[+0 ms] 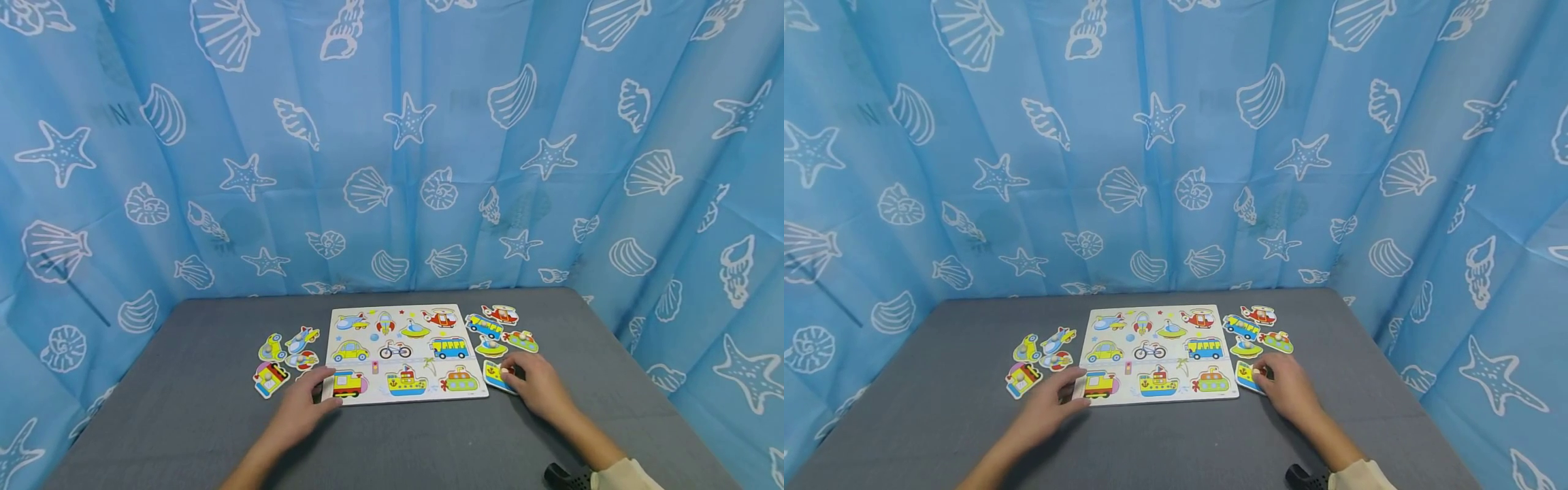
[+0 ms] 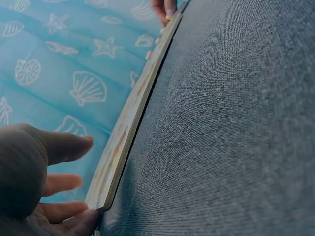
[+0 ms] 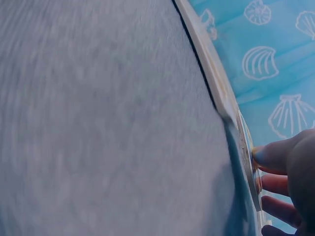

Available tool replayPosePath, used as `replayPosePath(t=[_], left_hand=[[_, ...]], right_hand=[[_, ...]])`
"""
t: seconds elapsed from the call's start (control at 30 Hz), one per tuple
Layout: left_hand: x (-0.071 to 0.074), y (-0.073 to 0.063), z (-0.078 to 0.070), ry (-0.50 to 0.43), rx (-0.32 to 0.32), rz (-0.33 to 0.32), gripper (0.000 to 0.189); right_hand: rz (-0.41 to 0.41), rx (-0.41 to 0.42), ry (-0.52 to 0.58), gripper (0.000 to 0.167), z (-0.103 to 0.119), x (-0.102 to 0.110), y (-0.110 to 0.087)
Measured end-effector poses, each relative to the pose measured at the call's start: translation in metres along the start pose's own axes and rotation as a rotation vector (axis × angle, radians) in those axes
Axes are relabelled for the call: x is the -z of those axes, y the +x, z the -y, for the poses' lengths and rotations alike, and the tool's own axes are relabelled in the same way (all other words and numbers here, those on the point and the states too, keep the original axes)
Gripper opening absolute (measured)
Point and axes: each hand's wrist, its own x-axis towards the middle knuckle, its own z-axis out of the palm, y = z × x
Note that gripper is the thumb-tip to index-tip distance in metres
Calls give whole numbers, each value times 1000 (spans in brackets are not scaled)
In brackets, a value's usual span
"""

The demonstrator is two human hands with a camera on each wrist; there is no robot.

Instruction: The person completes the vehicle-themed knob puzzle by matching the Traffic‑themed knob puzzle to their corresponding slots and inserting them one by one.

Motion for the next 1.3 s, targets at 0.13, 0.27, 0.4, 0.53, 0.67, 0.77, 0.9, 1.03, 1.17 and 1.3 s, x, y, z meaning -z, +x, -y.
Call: replayPosePath(t=[0.13, 0.27, 0.4, 0.53, 0.67, 0.77, 0.9, 1.03, 1.17, 1.3], left_hand=[[0, 2, -3, 152, -25, 43, 54], [-1, 2, -3, 246, -49, 60, 55], [-2, 3, -4, 289, -67, 55, 52], [-3, 5, -3, 339, -67, 65, 51], [-3, 8, -1, 372, -59, 76, 52], [-2, 10, 0, 390, -66, 83, 53], [1, 10, -1, 401, -86, 93, 53], [3, 8, -1, 397, -104, 85, 54], [4, 8, 1, 403, -120, 73, 54], [4, 8, 2, 406, -122, 76, 54]], right_hand=[[-13, 25, 20, 13, 8, 0, 0], [-16, 55, 59, 14, 17, -1, 1], [-17, 77, 81, 15, 24, -5, 3], [-9, 79, 94, 15, 31, -10, 5], [5, 81, 125, 13, 39, -15, 7], [8, 99, 150, 14, 45, -19, 9], [15, 109, 194, 15, 56, -25, 10], [54, 96, 263, 14, 67, -32, 11], [98, 112, 308, 12, 77, -41, 12], [113, 129, 315, 13, 86, -49, 12]])
